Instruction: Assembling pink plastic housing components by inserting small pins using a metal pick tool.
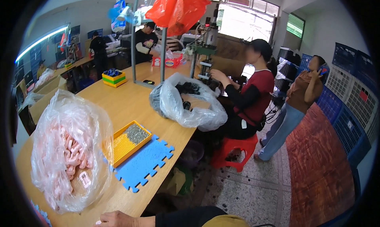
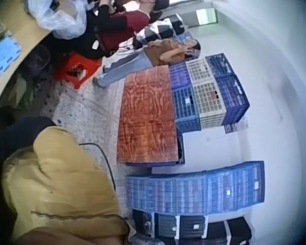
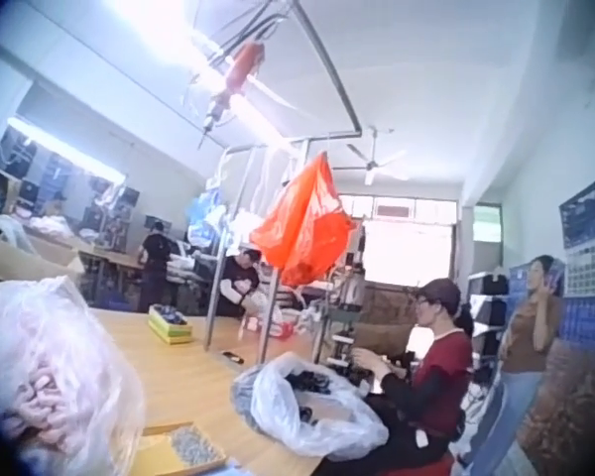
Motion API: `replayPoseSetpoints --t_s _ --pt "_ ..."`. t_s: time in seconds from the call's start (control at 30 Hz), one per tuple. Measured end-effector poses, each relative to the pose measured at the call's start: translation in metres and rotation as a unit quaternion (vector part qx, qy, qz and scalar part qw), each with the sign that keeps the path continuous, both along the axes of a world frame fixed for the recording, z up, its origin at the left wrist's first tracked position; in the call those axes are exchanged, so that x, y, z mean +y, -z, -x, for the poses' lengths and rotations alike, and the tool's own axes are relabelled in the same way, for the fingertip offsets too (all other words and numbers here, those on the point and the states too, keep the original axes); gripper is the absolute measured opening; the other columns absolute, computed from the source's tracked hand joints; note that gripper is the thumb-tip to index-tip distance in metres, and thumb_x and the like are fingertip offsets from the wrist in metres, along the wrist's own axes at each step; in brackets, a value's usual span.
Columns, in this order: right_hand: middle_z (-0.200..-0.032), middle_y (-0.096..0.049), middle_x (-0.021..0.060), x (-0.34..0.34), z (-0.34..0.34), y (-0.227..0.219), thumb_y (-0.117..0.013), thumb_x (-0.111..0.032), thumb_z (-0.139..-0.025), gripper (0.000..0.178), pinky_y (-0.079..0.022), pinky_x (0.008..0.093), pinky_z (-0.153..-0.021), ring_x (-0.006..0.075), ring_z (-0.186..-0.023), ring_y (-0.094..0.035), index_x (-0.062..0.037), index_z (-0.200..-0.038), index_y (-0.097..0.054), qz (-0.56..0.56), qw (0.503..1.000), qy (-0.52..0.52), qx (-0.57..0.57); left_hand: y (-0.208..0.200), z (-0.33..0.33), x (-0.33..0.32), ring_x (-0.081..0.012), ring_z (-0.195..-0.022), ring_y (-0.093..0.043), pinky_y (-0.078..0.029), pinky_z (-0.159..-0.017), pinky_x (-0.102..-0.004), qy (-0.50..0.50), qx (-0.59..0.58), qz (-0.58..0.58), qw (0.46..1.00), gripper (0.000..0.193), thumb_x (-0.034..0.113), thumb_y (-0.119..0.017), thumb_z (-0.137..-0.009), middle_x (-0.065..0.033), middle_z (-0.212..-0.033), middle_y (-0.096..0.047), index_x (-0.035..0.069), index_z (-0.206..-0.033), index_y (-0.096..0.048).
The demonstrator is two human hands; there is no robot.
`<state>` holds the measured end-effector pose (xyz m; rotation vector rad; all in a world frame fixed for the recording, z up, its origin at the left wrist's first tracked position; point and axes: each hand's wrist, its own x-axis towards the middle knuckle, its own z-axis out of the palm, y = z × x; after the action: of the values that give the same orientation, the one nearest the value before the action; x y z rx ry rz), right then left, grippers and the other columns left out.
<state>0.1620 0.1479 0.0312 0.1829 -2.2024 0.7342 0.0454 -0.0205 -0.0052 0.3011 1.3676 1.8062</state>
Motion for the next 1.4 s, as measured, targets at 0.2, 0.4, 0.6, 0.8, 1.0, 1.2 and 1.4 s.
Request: replayPoseSetpoints --t_s 0.2,0.4,0.6,0.8,1.0,1.2,1.4 --pt "-0.077 -0.055 0.0055 0.004 0.002 0.002 -0.059 -0.022 -0.079 0.026 -0.050 0.0357 -0.059 0.0257 -0.073 -0.059 -0.0149 -0.103 -0.065 0.010 1.000 0.015 0.020 -0.014 0.004 0.017 -0.0192 -0.102 -0.060 -0.049 -0.083 -0.0281 0.083 0.067 0.017 0.994 0.040 0.017 -0.059 -0.094 -0.0129 -0.118 -0.059 0.002 -0.129 -0.050" --pt "-0.079 -0.057 0.0051 0.013 -0.007 -0.004 -0.056 -0.020 -0.080 0.022 -0.050 0.0356 -0.060 0.0262 -0.073 -0.060 -0.0133 -0.100 -0.065 0.016 0.998 0.060 0.030 -0.009 0.018 0.030 -0.0221 -0.105 -0.059 -0.049 -0.083 -0.0285 0.128 0.019 0.049 0.990 0.044 0.011 -0.062 -0.090 -0.0130 -0.125 -0.056 0.001 -0.130 -0.048" --pt "-0.080 -0.058 0.0054 0.012 0.000 -0.003 -0.057 -0.019 -0.081 0.020 -0.050 0.0361 -0.060 0.0265 -0.075 -0.060 -0.0132 -0.098 -0.065 0.001 0.997 0.067 0.034 -0.023 0.012 0.035 -0.0183 -0.099 -0.060 -0.049 -0.079 -0.0262 0.126 0.014 -0.013 0.992 0.040 0.015 -0.064 -0.090 -0.0108 -0.117 -0.059 0.001 -0.126 -0.053" --pt "-0.086 -0.061 0.0068 0.004 0.000 -0.009 -0.060 -0.017 -0.083 0.017 -0.050 0.0370 -0.063 0.0276 -0.078 -0.061 -0.0097 -0.097 -0.066 0.088 0.995 0.027 0.041 -0.025 0.018 0.026 -0.0162 -0.096 -0.060 -0.050 -0.076 -0.0255 0.132 -0.025 -0.039 0.990 0.036 0.015 -0.063 -0.091 -0.0094 -0.114 -0.061 0.002 -0.124 -0.055" --pt "-0.087 -0.062 0.0117 -0.003 0.005 -0.006 -0.067 -0.018 -0.079 0.019 -0.050 0.0370 -0.067 0.0299 -0.079 -0.062 -0.0045 -0.092 -0.067 0.313 0.949 0.012 -0.021 -0.027 0.015 0.026 -0.0125 -0.087 -0.059 -0.048 -0.070 -0.0228 0.133 0.025 -0.050 0.990 0.025 0.013 -0.062 -0.092 -0.0081 -0.110 -0.062 0.002 -0.114 -0.059" --pt "-0.087 -0.063 0.0129 0.010 0.012 0.001 -0.069 -0.023 -0.074 0.027 -0.050 0.0358 -0.068 0.0269 -0.080 -0.063 -0.0016 -0.091 -0.065 0.354 0.924 0.006 -0.145 -0.046 -0.009 0.036 -0.0105 -0.086 -0.057 -0.046 -0.070 -0.0211 0.049 0.164 0.050 0.984 0.023 0.014 -0.062 -0.092 -0.0070 -0.109 -0.062 0.001 -0.111 -0.061" --pt "-0.092 -0.065 0.0128 0.009 0.014 0.007 -0.067 -0.023 -0.076 0.027 -0.050 0.0348 -0.071 0.0257 -0.083 -0.064 -0.0019 -0.092 -0.064 0.373 0.914 0.032 -0.158 -0.056 -0.011 0.042 -0.0148 -0.094 -0.058 -0.047 -0.078 -0.0242 0.070 0.173 0.077 0.979 0.030 0.015 -0.060 -0.093 -0.0091 -0.110 -0.061 0.000 -0.119 -0.058"
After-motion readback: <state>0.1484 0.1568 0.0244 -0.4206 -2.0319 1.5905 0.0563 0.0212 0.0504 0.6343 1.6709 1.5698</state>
